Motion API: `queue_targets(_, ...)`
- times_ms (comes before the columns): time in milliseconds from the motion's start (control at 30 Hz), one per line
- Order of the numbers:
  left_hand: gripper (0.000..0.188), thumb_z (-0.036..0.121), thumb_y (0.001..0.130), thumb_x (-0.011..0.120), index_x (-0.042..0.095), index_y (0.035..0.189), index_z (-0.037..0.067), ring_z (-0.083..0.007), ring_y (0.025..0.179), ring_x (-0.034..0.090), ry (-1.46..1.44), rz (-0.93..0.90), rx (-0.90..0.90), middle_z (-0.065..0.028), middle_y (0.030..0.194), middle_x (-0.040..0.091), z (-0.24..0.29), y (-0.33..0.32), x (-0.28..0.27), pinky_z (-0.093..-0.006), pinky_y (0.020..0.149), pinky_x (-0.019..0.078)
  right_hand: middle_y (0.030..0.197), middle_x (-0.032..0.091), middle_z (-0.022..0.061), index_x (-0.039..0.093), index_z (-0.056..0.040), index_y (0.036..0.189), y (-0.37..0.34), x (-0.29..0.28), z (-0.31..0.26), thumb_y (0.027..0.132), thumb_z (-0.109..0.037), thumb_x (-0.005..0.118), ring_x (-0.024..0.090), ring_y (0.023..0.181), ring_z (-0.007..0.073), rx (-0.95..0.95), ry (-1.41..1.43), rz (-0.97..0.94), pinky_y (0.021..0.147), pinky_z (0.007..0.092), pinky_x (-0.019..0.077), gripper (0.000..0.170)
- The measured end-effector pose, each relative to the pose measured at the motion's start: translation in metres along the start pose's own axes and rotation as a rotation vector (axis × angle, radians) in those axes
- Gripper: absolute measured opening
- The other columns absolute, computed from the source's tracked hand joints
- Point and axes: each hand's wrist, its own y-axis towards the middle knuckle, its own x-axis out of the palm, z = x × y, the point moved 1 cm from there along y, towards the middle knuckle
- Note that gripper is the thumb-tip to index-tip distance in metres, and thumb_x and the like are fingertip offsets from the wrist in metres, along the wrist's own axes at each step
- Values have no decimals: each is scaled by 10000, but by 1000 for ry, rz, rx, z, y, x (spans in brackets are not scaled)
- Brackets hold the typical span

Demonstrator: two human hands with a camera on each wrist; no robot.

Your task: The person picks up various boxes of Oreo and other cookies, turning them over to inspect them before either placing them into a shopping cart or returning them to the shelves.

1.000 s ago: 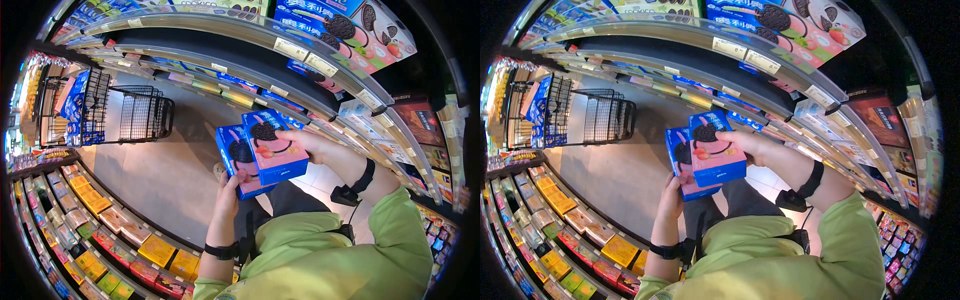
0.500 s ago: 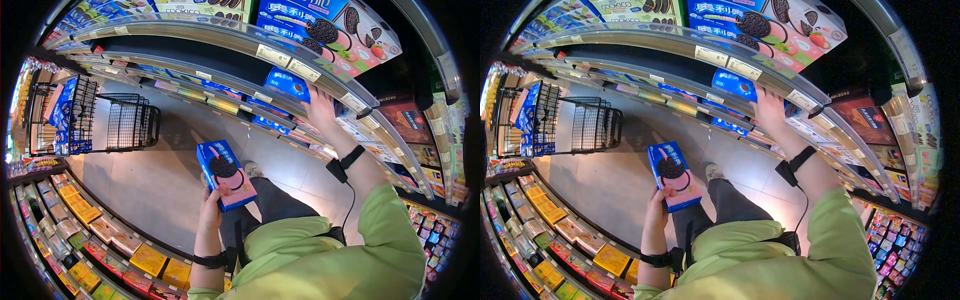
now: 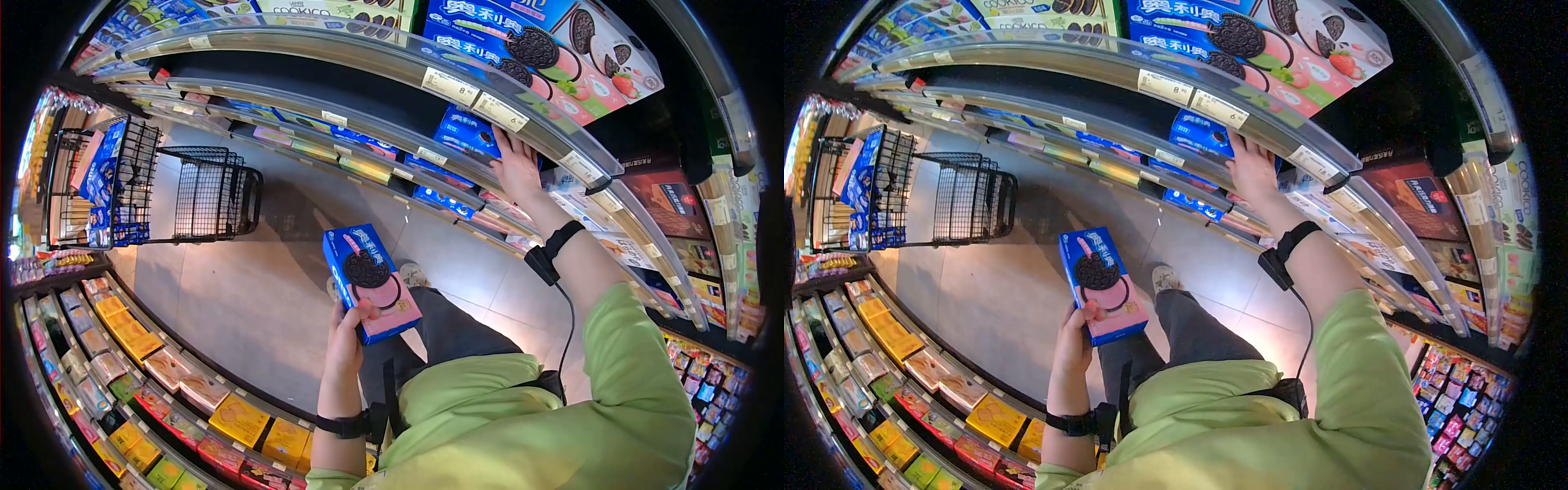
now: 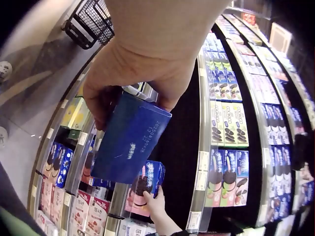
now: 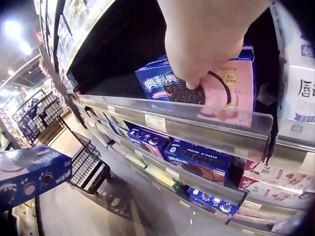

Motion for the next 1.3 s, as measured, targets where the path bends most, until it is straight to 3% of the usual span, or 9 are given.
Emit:
queue_targets(167,274,85,781,575,508,1037,9,-164,805,576,-3,-19,10,-73,848,584,3,-1,4,-288,764,462,1453,255,190,265,-156,1457,1,-5,-5,809,-188,658,225,1353,410,7,-64,-19,1100,537,218,759)
queue_targets(600,338,52,747,547,492,1075,-4,-170,814,572,-13,7,-26,-70,877,570,1,0,-1,-288,783,465,1425,283,166,303,-88,1424,-6,-10,-9,775,-144,668,268,1312,404,-27,-1,58,1104,509,222,747)
queue_targets(800,351,31,721,551,491,1066,5,-176,783,568,-70,-5,-35,-68,845,562,1,1,-2,-299,758,470,1442,262,180,270,-91,1444,-6,-7,-7,792,-129,648,208,1357,398,-3,45,7,1120,506,201,755)
queue_targets(900,389,3,697,550,486,1081,14,-185,765,562,-123,-40,-43,-65,826,552,1,2,-7,-305,743,470,1294,389,159,361,-73,1393,-23,-32,-36,754,-63,684,354,1226,388,-92,-54,158,1070,457,280,716)
queue_targets(967,412,-15,686,547,483,1091,18,-190,756,559,-147,-50,-52,-63,818,546,0,2,-9,-308,739,469,1274,413,170,379,-59,1384,-41,-56,-56,760,-127,673,411,1160,382,-146,175,157,1009,474,333,693)
queue_targets(1033,435,-41,673,547,472,1096,31,-194,735,551,-136,-53,0,-60,792,527,-1,5,-8,-318,742,469,1185,458,165,401,-36,1364,-61,-76,-82,770,-133,673,462,1059,352,-179,527,111,936,439,384,660)
queue_targets(1167,525,-49,685,575,456,1190,29,-226,852,591,-187,-198,61,-87,926,584,-7,18,-1,-345,818,474,1157,468,195,456,9,1290,-88,-85,-129,841,-172,638,485,1091,298,-60,1262,-727,927,373,403,517)
queue_targets(1267,700,-25,715,616,379,1369,51,-265,1170,529,-381,-230,50,-106,1294,530,-11,21,2,-406,1004,415,1164,471,203,481,22,1256,-109,-82,-159,859,-225,636,482,1117,295,-108,1357,-783,940,373,403,492)
queue_targets(1300,700,-25,715,616,379,1369,51,-265,1170,529,-382,-229,46,-106,1294,530,-16,22,-6,-406,1004,415,1164,471,203,481,22,1256,-113,-81,-161,859,-225,636,482,1117,295,-104,1357,-786,940,373,403,492)
